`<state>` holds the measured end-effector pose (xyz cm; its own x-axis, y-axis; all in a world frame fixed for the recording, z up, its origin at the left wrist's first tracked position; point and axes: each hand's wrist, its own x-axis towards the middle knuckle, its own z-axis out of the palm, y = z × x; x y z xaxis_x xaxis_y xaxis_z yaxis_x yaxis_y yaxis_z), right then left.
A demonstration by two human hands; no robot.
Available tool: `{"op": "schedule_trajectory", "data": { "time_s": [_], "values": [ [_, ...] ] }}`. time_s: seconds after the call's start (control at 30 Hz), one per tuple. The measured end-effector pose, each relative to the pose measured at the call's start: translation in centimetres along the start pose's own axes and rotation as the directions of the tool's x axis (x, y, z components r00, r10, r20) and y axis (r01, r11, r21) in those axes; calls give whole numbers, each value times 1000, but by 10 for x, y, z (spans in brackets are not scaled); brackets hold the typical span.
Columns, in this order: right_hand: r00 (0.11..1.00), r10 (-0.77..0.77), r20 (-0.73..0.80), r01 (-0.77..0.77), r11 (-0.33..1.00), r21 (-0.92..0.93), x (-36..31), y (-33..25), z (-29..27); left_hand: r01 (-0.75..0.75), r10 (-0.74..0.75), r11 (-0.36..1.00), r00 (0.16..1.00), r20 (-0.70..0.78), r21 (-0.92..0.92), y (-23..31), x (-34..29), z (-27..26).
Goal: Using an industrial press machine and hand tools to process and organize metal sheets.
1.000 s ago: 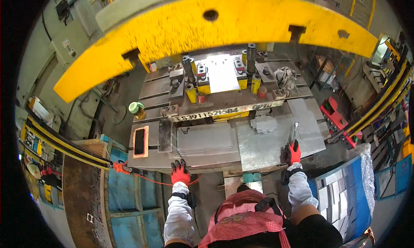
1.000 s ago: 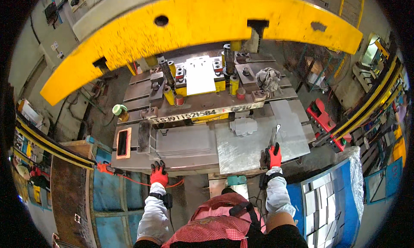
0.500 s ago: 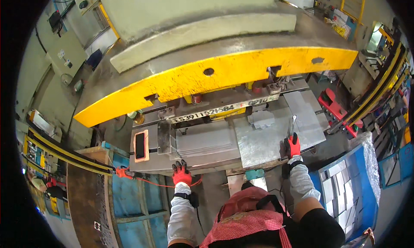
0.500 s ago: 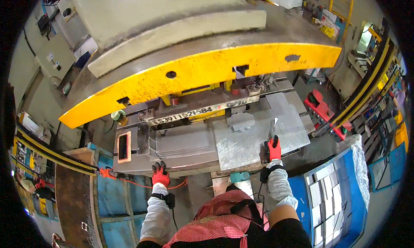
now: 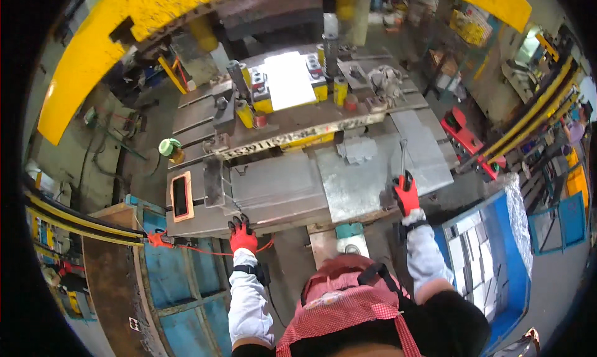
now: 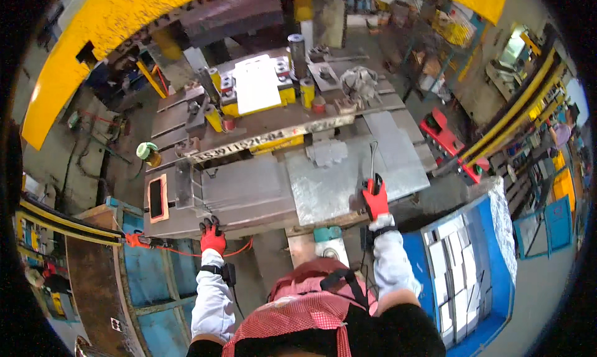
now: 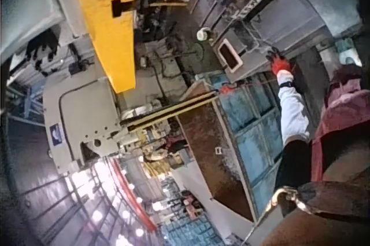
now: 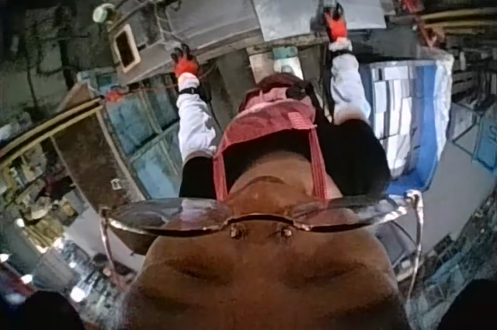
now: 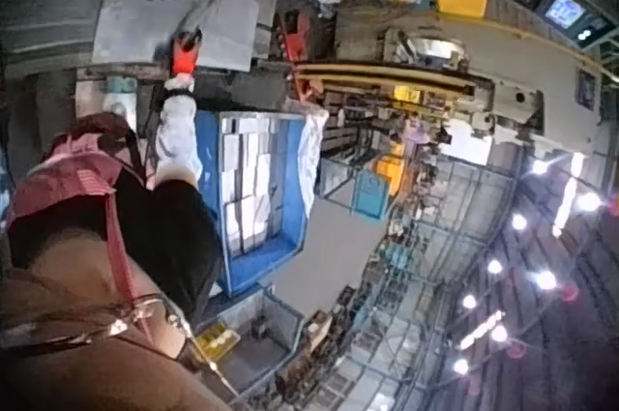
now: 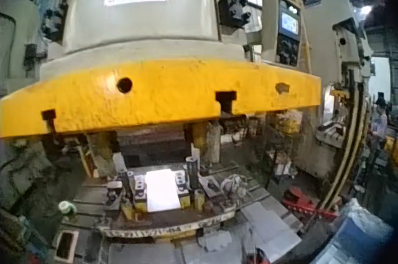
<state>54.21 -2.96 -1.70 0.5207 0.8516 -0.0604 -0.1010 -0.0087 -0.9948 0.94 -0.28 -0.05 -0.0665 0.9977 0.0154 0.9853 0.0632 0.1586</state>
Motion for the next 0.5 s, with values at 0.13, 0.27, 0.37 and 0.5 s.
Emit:
{"op": "schedule_trajectory", "data": {
  "time_s": [0.13, 0.27, 0.37, 0.5],
  "values": [
    [951, -67, 301, 34, 993, 114, -28, -126, 75, 47, -45, 999, 993, 106, -16, 0, 2, -8],
    [842, -102, 529, 22, 988, 156, 31, -183, 151, 99, -107, 992, 990, 96, 80, 28, -9, -26],
    [768, -73, 636, 3, 994, 110, 85, -221, 211, 280, -189, 952, 855, 483, -122, 89, 2, -86],
    [640, 33, 767, -196, 973, 121, 152, -229, 275, 269, 109, 498, 924, 366, -825, 154, 49, -90]
  ]
}}
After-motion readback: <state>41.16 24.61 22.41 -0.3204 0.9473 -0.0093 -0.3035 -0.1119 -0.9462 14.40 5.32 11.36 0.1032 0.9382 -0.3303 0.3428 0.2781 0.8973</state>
